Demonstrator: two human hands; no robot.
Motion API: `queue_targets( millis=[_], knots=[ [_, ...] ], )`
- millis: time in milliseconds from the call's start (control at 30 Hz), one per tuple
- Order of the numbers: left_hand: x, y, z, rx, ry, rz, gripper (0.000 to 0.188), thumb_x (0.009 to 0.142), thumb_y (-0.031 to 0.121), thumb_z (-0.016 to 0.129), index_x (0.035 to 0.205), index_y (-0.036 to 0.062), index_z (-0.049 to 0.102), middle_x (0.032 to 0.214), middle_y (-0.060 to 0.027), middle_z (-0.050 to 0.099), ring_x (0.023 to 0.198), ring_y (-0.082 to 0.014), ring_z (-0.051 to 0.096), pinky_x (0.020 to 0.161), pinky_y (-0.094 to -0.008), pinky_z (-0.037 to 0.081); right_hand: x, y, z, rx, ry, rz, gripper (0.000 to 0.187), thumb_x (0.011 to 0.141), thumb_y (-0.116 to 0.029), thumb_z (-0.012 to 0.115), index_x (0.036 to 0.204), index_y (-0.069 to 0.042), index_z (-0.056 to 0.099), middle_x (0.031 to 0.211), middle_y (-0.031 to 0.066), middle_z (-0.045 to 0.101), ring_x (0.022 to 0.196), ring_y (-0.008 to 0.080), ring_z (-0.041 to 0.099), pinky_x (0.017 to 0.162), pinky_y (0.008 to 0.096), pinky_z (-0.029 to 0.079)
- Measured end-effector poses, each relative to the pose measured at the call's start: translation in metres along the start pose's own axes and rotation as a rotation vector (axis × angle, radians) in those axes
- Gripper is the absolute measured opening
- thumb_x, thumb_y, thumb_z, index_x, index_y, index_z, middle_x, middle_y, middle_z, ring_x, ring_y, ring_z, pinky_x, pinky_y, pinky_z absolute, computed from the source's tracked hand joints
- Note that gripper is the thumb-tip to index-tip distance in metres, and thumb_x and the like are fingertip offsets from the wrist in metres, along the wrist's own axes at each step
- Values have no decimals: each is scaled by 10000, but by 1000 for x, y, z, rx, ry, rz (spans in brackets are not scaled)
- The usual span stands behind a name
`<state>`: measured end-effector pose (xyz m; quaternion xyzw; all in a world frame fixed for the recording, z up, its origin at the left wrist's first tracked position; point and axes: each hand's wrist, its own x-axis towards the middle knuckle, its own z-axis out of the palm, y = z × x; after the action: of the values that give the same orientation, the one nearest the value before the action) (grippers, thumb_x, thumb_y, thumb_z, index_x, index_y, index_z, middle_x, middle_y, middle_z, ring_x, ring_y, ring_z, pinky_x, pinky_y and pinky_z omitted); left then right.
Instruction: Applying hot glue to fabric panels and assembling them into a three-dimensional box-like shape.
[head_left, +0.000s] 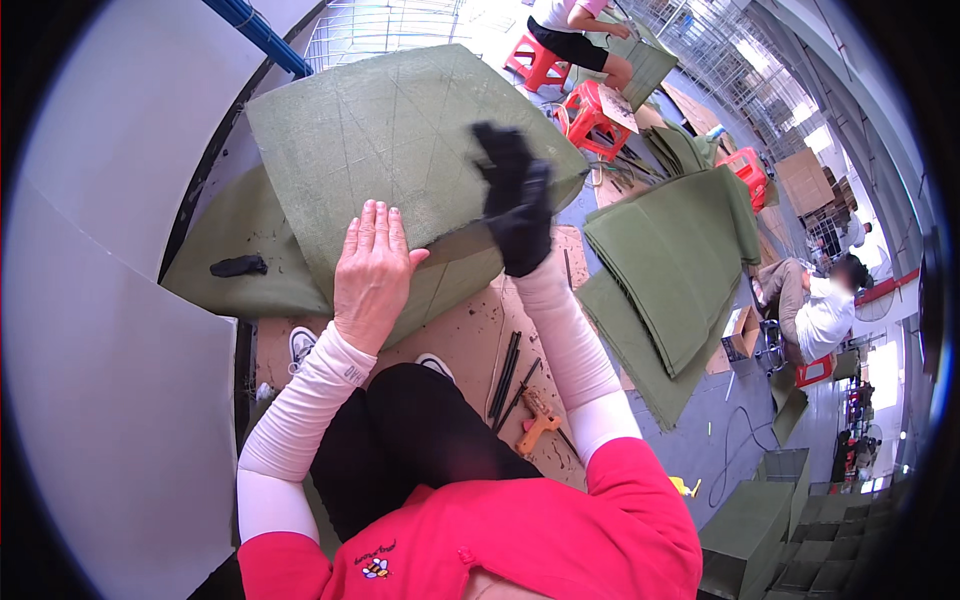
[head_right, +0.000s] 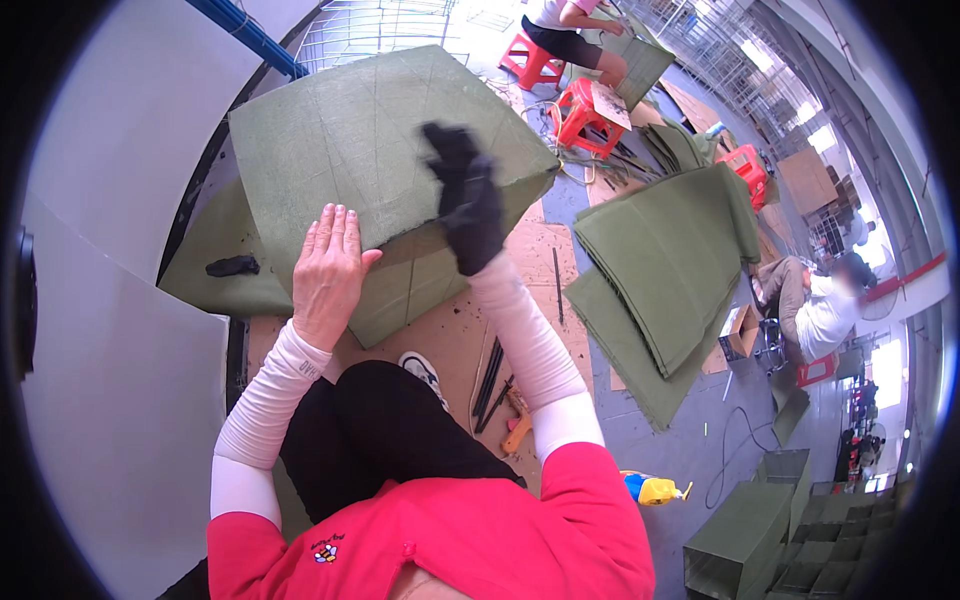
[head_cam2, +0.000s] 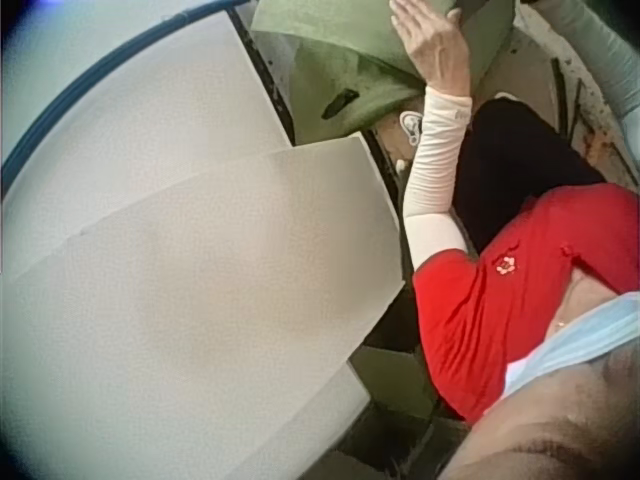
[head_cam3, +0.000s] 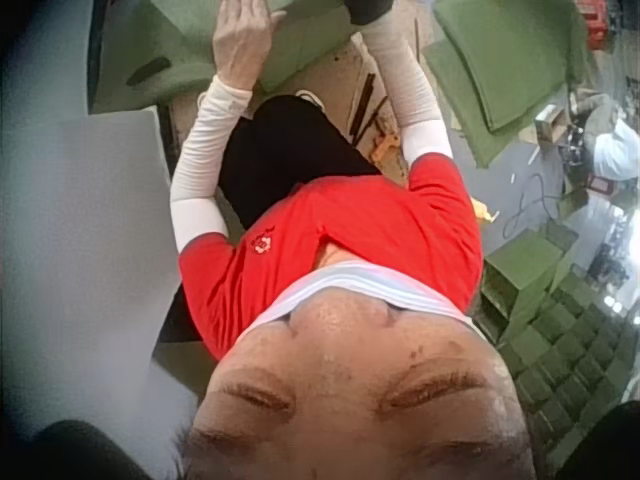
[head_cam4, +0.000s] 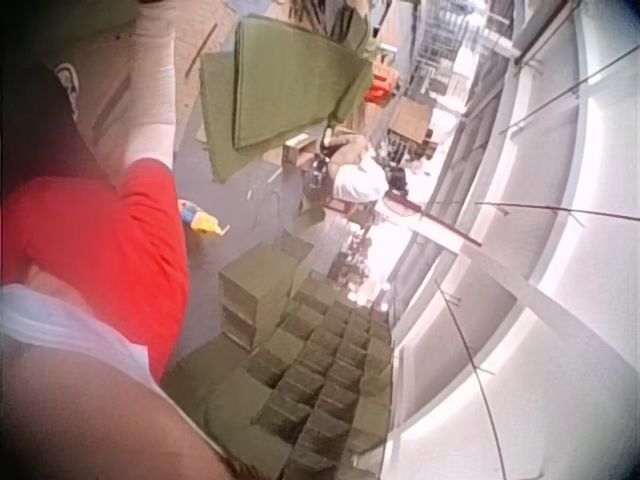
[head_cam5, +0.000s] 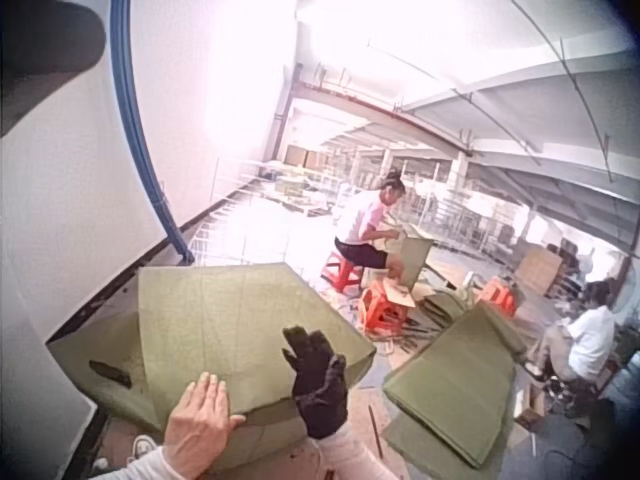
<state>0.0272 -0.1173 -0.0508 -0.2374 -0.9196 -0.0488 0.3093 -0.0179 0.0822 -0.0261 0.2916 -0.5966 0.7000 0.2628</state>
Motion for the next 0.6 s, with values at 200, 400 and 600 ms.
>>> queue_targets(
  millis=[200, 400, 600],
  knots=[
    [1, -2, -6, 42, -20, 6, 603, 906, 443, 572, 1256, -48, 585, 1322, -186, 591, 1309, -300, 504, 1088, -439, 401, -17, -33, 14, -929, -326, -365, 329, 738, -101, 725, 1055, -103, 635, 1161, 105, 663, 1131, 284, 627, 969, 447, 479],
    [-11, -21, -71, -166, 85, -2, 367, 689, 216, 780, 988, 16, 707, 1069, -94, 676, 1107, -273, 581, 947, -409, 458, -31, -15, 12, -1090, -368, -440, 255, 705, -175, 756, 938, -127, 665, 967, 33, 689, 988, 227, 662, 923, 427, 495],
    [-19, -29, -61, -204, 117, 67, 223, 678, 132, 761, 821, 16, 636, 855, -61, 578, 928, -235, 566, 824, -373, 472, -27, -39, 27, -984, -359, -306, 344, 721, -290, 792, 1003, -141, 665, 1012, 19, 682, 991, 222, 649, 916, 418, 489]
  ],
)
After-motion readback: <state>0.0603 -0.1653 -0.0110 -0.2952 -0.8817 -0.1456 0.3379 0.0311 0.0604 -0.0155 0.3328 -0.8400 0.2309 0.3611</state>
